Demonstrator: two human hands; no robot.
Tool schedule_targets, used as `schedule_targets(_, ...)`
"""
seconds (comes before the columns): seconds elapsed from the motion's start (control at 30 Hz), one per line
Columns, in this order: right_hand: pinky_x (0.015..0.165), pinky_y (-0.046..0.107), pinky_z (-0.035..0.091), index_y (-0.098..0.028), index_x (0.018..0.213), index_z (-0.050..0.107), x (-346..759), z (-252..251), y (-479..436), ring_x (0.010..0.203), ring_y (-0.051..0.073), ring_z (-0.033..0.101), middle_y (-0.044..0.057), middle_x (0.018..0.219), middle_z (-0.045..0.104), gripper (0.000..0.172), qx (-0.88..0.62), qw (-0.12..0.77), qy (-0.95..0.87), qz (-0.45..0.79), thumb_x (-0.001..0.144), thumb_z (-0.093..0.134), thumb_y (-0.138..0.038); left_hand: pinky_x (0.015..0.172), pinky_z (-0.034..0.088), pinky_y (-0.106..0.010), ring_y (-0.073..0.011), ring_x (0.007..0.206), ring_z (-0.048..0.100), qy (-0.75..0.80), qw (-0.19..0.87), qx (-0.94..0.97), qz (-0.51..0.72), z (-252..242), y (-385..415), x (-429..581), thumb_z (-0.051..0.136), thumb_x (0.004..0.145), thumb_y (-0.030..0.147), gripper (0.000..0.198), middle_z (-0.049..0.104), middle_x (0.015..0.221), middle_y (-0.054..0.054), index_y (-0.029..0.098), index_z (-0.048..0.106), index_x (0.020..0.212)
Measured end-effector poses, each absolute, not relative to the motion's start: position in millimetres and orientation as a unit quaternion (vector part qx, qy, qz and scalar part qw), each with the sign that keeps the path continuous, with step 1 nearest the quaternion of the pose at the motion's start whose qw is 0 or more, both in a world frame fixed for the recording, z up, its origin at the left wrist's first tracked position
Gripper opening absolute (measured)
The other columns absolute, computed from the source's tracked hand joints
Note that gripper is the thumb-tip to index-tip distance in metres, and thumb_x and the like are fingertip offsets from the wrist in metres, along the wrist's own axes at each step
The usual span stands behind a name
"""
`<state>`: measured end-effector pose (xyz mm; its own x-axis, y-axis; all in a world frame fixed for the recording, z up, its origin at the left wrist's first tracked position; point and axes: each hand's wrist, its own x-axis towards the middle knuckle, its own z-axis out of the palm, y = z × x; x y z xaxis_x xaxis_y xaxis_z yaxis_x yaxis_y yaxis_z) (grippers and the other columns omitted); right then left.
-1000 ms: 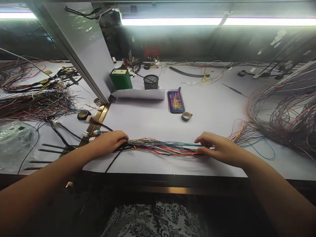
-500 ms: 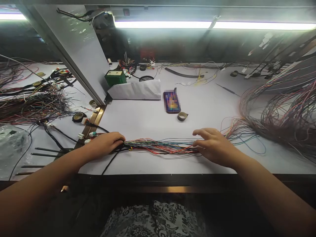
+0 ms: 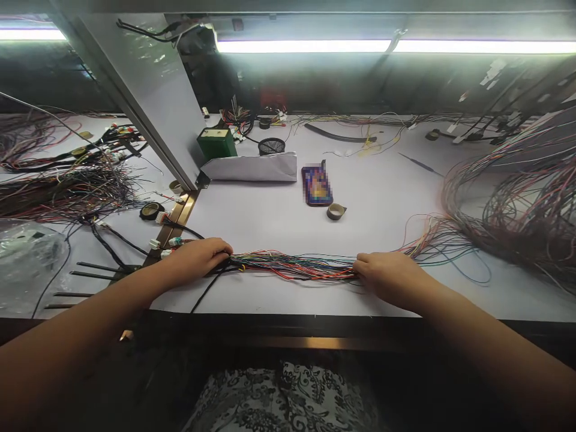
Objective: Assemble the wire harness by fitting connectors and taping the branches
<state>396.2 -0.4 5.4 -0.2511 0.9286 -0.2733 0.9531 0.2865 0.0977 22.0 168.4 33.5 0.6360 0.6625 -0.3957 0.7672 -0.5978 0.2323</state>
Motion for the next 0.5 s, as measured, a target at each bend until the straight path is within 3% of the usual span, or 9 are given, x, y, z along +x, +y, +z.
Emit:
schedule_targets(0.1,0.049,0.03,0.017,-0.02,0.076,0.052,396.0,0.8,-1.6,0.063,0.016,0.055,0.002,0.075,0.057,0.012,0.583,0.125,0.802,-0.021,0.082,0.043,-0.014,0.081,0.043,-0.032,-0.0213,0.094,0.059,0.386,0.189,0.893,-0.129,34.5,167.3,21.5,0.036,0.089,0.035,0.031,0.065,0.104,-0.005,0.021,0.062,0.101)
schedule_targets(0.3,0.053,0.03,0.03,-0.021,0.074,0.048,419.7,-18.0,-9.8,0.065,0.017,0.053,0.0,0.07,0.052,0.012,0.573,0.014,0.817,0.068,0.085,0.043,-0.026,0.072,0.043,-0.029,-0.0202,0.086,0.061,0.409,0.171,0.886,-0.137,36.6,163.2,20.2,0.042,0.088,0.034,0.024,0.067,0.096,-0.003,0.022,0.061,0.097)
schedule_targets(0.5,0.065,0.032,0.044,-0.03,0.098,0.06,442.8,-43.1,-15.6,0.073,0.019,0.059,0.002,0.079,0.064,0.026,0.522,-0.062,0.85,0.039,0.081,0.044,-0.019,0.067,0.041,-0.027,-0.0193,0.084,0.061,0.377,0.142,0.903,-0.146,39.5,165.2,16.7,0.043,0.089,0.031,0.022,0.067,0.096,-0.003,0.022,0.061,0.098)
